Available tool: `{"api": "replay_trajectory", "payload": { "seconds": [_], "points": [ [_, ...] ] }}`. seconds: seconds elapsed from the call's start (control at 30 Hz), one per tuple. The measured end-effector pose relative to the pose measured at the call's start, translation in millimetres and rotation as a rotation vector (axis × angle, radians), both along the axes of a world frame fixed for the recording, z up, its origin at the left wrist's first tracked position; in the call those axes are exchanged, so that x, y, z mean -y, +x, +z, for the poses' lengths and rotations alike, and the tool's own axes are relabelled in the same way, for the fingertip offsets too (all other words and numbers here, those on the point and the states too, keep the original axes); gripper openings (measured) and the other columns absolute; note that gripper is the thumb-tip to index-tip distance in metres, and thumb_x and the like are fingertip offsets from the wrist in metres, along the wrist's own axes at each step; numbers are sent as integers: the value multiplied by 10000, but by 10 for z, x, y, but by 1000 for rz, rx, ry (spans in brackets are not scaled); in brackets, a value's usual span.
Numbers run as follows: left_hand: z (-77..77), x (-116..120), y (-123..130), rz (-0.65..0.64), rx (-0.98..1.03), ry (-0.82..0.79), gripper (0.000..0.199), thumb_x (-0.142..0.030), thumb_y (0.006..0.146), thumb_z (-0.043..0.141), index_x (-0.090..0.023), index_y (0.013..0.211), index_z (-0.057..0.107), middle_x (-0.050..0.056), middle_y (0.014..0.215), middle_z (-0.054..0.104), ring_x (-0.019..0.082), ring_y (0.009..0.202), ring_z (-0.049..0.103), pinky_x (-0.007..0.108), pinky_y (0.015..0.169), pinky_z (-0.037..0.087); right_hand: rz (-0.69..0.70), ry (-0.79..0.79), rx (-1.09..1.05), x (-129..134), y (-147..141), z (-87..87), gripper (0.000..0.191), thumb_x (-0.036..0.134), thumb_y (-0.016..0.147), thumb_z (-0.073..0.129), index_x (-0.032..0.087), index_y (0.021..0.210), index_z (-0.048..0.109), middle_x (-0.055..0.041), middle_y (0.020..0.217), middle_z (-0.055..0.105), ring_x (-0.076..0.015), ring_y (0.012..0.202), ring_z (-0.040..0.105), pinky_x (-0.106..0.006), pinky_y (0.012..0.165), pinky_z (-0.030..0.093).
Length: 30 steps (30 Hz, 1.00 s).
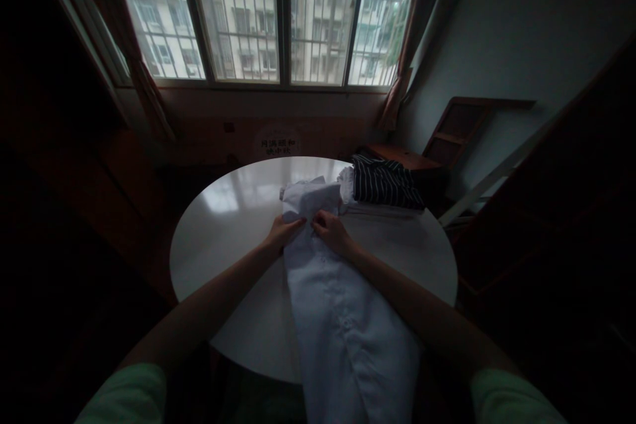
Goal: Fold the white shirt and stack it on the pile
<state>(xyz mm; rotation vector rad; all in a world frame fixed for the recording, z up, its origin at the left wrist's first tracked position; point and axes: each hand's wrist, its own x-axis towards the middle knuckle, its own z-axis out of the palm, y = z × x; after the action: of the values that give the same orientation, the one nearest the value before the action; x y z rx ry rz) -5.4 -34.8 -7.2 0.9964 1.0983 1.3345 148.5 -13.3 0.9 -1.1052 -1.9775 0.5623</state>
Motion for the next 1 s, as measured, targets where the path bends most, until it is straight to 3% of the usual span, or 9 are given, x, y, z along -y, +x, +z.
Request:
{"api": "replay_trajectory", "payload": {
  "seconds": [0.37, 0.8, 1.0],
  "points": [
    [-8, -19, 7, -8, 16, 22, 384, -327, 509, 759, -99, 797, 647, 39, 675, 676, 137, 551, 597, 231, 535, 478, 168, -463, -392, -157, 68, -37, 189, 305, 588, 609, 169, 623, 484, 48, 564, 461, -89, 544, 406, -214, 514, 311],
    [3, 4, 7, 7, 12, 19, 333, -298, 528, 738, -109, 783, 638, 32, 670, 672, 141, 567, 599, 231, 536, 473, 161, -398, -402, -219, 81, -139, 224, 322, 566, 644, 180, 594, 474, 39, 557, 519, -104, 544, 471, -223, 515, 371],
    [-13, -14, 2, 30, -17, 20, 322, -297, 529, 738, -114, 777, 641, 33, 676, 672, 142, 576, 602, 231, 542, 473, 116, -323, -343, -182, 70, -134, 201, 289, 579, 666, 167, 688, 550, 20, 632, 586, -118, 595, 545, -237, 565, 430]
  ]
}}
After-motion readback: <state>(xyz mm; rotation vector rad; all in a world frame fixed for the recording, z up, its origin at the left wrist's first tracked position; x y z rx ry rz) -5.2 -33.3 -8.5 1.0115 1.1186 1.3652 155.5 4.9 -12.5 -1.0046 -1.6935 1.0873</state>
